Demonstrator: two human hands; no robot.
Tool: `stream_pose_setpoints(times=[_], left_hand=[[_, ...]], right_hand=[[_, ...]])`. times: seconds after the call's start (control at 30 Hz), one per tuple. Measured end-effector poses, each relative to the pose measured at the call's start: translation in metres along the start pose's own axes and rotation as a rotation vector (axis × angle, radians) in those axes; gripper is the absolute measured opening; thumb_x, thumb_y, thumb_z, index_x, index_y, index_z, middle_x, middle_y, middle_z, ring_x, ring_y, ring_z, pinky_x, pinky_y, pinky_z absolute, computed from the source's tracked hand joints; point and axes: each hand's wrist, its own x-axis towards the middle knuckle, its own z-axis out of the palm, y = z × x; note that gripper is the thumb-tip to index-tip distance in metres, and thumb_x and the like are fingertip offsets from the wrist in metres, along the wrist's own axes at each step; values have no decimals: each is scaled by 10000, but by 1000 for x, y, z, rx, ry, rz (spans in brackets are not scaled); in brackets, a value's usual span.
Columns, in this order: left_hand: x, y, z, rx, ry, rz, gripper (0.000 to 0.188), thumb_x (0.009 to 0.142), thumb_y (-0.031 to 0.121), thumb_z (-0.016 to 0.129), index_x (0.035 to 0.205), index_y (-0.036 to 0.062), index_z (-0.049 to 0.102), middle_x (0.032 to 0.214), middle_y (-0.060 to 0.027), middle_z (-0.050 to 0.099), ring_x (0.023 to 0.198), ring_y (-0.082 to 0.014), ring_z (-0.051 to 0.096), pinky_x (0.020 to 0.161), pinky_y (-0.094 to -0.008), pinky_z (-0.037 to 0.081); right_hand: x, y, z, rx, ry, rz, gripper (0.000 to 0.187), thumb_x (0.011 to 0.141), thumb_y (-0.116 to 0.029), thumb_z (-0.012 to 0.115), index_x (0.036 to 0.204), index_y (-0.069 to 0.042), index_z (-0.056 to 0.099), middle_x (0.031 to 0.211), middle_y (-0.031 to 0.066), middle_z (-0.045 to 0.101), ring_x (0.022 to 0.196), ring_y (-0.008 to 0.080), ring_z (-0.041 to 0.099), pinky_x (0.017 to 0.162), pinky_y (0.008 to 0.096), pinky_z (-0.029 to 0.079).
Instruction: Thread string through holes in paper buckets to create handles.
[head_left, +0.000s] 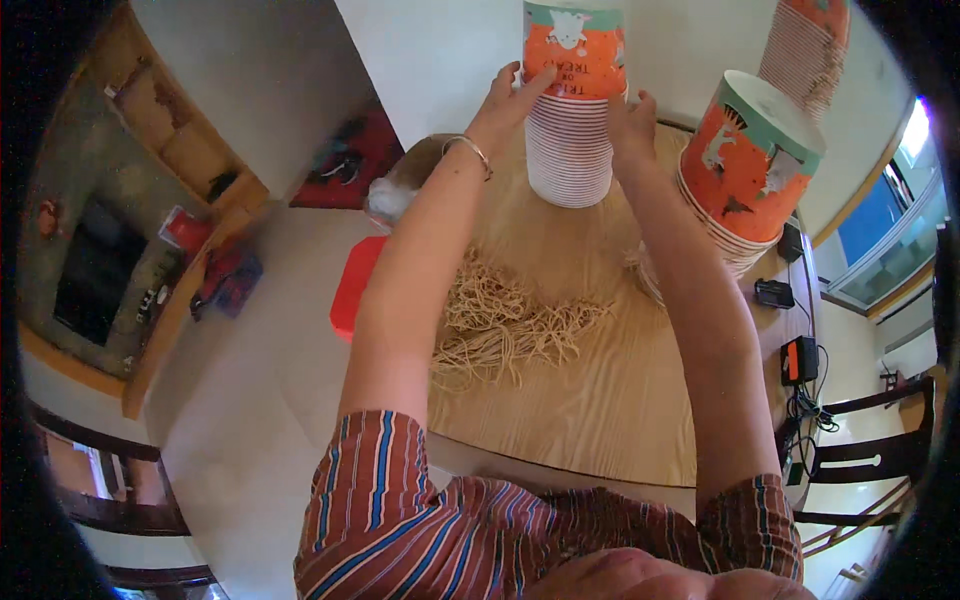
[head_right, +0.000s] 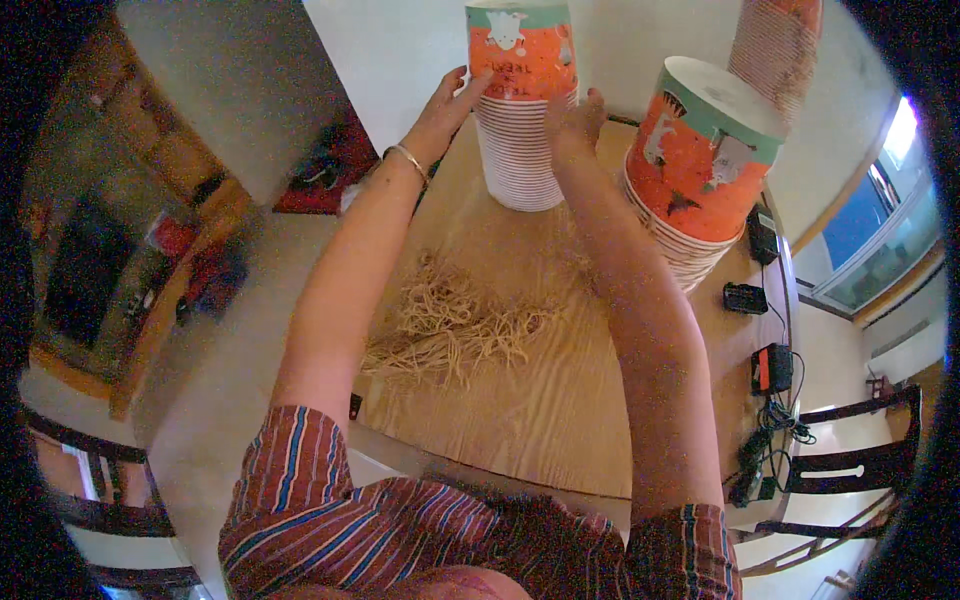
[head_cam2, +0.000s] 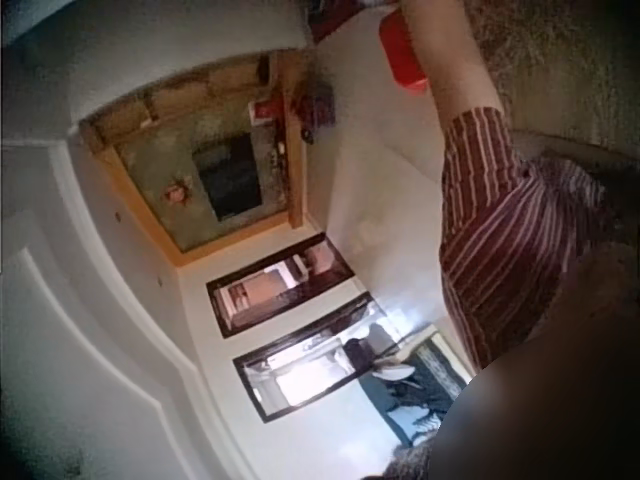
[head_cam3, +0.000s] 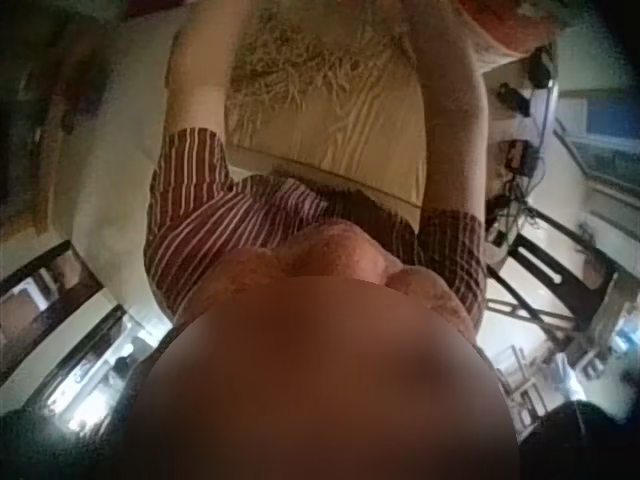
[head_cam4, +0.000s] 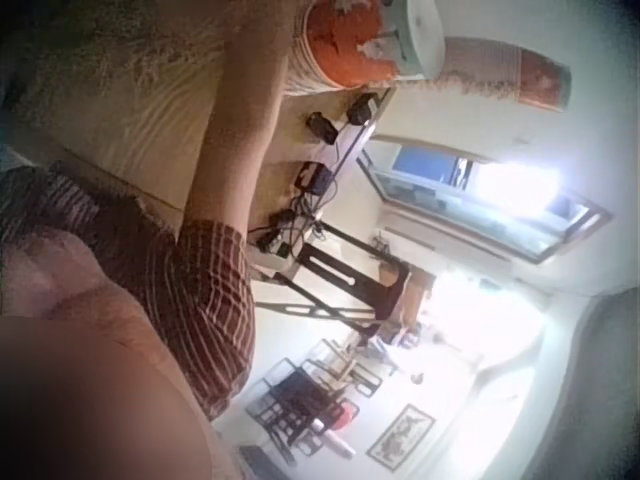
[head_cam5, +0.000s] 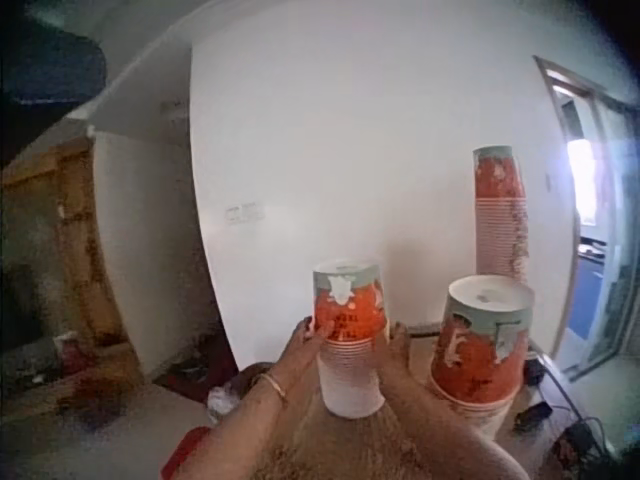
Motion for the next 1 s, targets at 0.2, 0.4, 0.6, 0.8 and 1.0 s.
stream_pose_setpoints(times=[0.2,0.4,0.6,0.8,1.0], left_hand=[[26,-16,-8,45,-35,-33,1040,763,553,741,1446,-53,242,1376,-218,456,1302,-275,427,1084,-372,337],[22,-9,2,29,27,2,1053,701,512,806,1394,-92,291,1318,-225,501,1214,-273,515,1022,-356,419],[30,-9,7,113,134,51,1001,675,479,829,1322,-127,365,1223,-233,573,1109,-267,596,935,-331,492],[19,-3,5,65,90,44,1033,676,478,835,1337,-129,323,1265,-248,536,1144,-275,572,943,-326,487],[30,-13,6,16,40,-22,1104,690,523,813,1394,-103,238,1347,-251,462,1254,-278,483,1020,-343,430]], right_hand=[[9,11,19,356,-109,23,673,897,-362,606,1361,79,397,1245,205,555,1147,261,541,962,344,428],[-10,-7,8,313,-127,-2,606,887,-370,625,1264,89,506,1168,182,607,1044,219,582,907,321,450],[-2,-2,16,305,73,-114,452,862,-367,616,1077,30,640,1015,218,677,946,351,653,863,429,489],[9,5,13,331,12,-57,559,844,-422,642,1182,20,593,1296,255,528,1168,350,545,949,430,445],[10,15,19,493,-27,179,614,899,-363,630,1280,84,452,1166,179,585,1042,219,578,886,320,471]])
